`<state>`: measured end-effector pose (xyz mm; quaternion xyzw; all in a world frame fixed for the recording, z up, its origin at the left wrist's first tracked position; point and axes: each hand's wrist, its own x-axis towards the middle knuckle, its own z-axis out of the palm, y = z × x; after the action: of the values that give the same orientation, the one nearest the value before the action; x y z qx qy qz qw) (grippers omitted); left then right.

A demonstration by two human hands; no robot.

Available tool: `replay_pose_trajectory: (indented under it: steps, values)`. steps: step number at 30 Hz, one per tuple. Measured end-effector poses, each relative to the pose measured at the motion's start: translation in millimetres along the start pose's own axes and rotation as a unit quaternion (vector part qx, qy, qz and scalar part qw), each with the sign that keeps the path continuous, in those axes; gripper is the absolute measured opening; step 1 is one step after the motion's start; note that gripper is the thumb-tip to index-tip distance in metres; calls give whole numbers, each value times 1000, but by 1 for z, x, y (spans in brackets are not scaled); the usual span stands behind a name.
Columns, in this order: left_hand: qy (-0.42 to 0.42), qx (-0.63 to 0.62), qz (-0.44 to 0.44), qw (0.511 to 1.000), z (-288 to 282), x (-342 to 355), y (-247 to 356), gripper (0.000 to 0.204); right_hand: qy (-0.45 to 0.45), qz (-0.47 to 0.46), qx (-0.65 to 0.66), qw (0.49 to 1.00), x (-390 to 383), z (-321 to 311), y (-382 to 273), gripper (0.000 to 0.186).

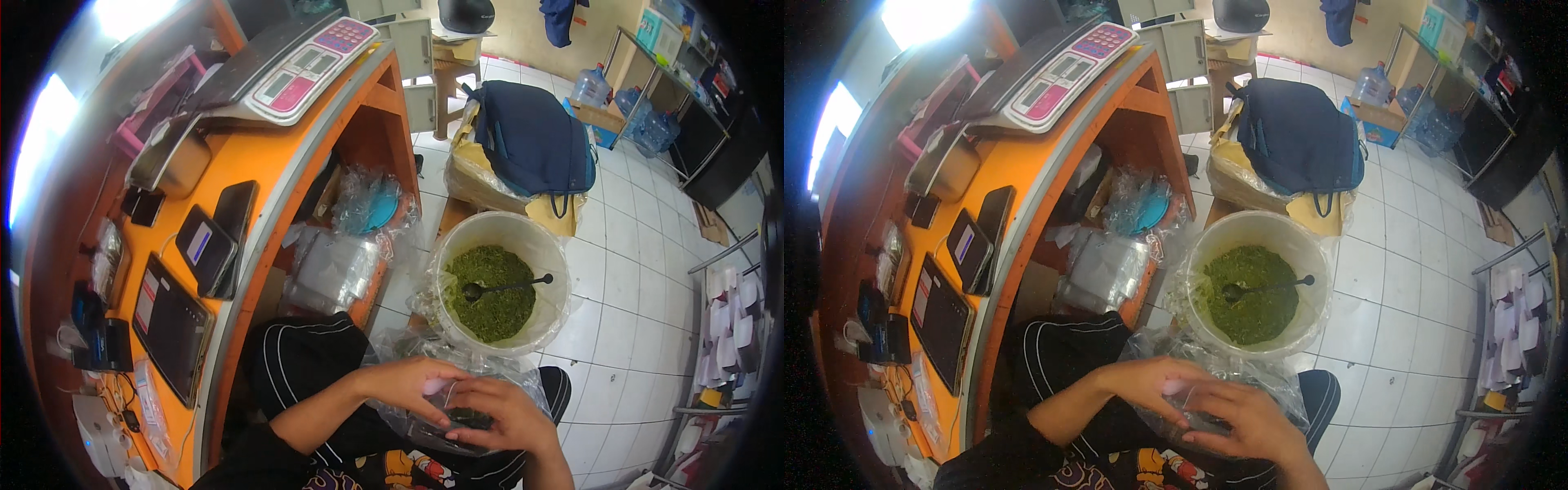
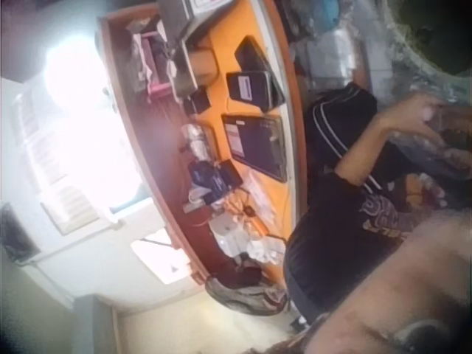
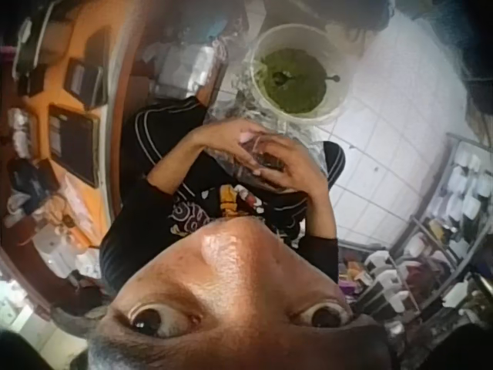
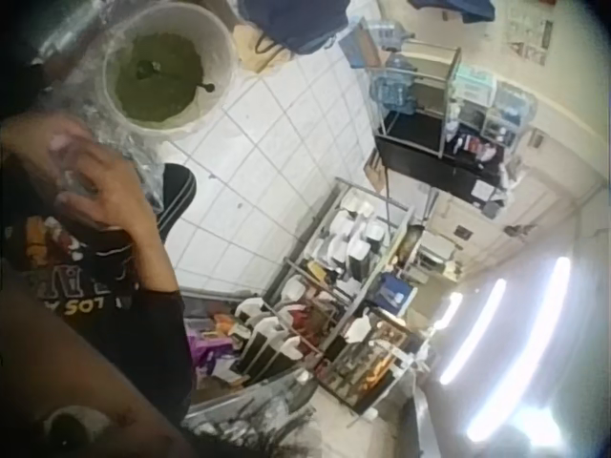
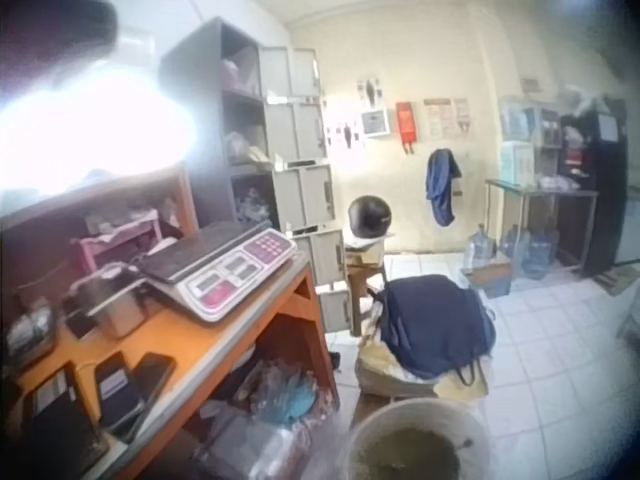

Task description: The person scoops green leafy material from a large white bucket into small clear plastic bags using a spoon. They then seal the bags and place them into a larger plastic bag. The person also handles a small pink packet and a receipt during the process.

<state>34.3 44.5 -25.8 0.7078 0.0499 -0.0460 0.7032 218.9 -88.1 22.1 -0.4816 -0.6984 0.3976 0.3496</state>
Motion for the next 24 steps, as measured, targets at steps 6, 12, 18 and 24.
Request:
replay_pose_trajectory:
  steps: [6,12,18,24]
  values:
    - [34,-130,17,991,2,-11,8,75,-28,-38,-59,997,14,-3,-15,28]
    - [20,-167,10,986,1,-16,2,64,-14,-67,-117,991,20,3,-24,29]
    - [70,-201,100,972,-7,-26,11,59,113,-119,-121,979,45,-13,-13,17]
    - [59,-140,87,985,-7,-17,12,57,6,176,-429,886,86,-63,137,15]
